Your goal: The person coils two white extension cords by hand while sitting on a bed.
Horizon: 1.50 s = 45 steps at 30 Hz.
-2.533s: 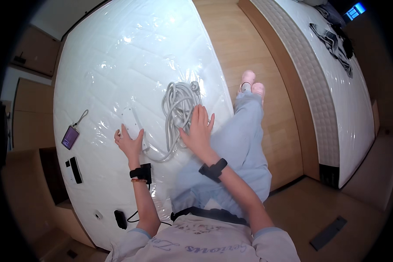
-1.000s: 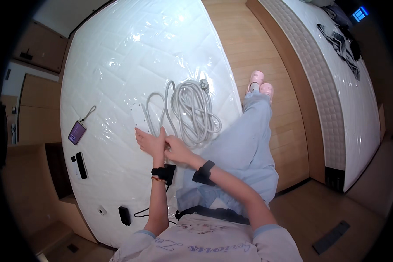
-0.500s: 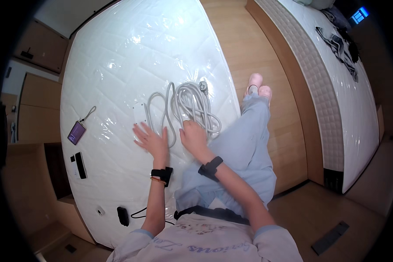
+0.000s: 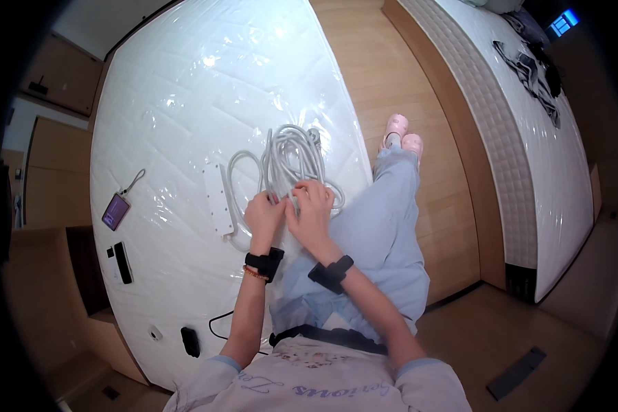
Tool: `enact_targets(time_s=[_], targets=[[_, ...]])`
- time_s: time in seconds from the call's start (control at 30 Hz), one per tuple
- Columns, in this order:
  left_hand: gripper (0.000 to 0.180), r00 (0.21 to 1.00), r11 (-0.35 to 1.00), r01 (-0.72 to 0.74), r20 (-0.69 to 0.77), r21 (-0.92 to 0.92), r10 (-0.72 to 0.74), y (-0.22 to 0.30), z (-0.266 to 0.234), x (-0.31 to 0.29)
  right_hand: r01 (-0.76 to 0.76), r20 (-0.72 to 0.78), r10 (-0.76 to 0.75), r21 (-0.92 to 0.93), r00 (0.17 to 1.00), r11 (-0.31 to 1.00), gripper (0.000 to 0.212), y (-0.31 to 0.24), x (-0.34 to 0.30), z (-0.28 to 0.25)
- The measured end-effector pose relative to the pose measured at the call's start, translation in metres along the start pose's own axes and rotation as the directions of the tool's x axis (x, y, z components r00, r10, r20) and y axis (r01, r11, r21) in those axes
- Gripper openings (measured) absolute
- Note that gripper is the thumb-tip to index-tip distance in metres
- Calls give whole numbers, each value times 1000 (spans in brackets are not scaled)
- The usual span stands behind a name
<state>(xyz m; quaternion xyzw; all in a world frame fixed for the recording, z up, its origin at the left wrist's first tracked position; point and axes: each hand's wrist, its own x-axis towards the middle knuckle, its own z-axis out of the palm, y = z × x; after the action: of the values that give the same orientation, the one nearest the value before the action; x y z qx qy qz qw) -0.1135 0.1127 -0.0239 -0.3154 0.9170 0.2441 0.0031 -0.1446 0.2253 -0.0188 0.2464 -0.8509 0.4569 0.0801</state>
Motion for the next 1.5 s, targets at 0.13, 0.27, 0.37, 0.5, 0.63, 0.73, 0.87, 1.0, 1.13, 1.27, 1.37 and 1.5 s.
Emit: enact_targets(time_s=[0.13,0.27,0.37,0.5,0.63,0.73,0.87,1.0,1.13,1.27,1.37,1.5], targets=[[26,998,907,45,53,-418,-25,-17,-17,0,-41,-127,26,-115,992,993,18,11,2,-4],[24,964,715,-68,-230,-696,-132,-38,-18,-4,-56,-34,53,-110,998,992,31,14,3,-7],[23,965,801,0,-211,-599,-157,-37,-19,-4,-89,-69,80,-137,994,987,47,21,1,-4],[25,979,981,195,66,2,-194,-61,8,16,-176,-68,174,-25,982,984,56,34,-5,4],[36,995,988,97,-28,117,-95,-52,14,13,-278,-22,286,166,958,946,53,48,-5,-1],[39,992,988,105,61,115,-113,-37,-2,10,-221,-63,232,140,971,965,49,43,-3,-7],[53,968,993,-9,-250,118,39,-32,-11,-6,-230,-52,260,326,964,917,46,29,-1,-7],[60,854,969,-146,-470,200,225,-27,-26,-18,-211,-51,283,543,958,813,48,13,-10,-2],[41,986,717,-169,-114,-677,125,-18,-22,-30,-260,108,283,769,953,584,56,-32,-5,-1],[26,975,551,62,168,-832,144,-7,-31,-27,-327,326,137,651,935,685,69,-44,-10,7],[22,947,559,214,310,-801,81,-10,-40,-17,35,240,-95,241,966,970,68,-35,-3,-4],[21,961,355,233,269,-905,56,-36,-40,-5,68,238,-155,337,959,939,59,-26,-3,-11]])
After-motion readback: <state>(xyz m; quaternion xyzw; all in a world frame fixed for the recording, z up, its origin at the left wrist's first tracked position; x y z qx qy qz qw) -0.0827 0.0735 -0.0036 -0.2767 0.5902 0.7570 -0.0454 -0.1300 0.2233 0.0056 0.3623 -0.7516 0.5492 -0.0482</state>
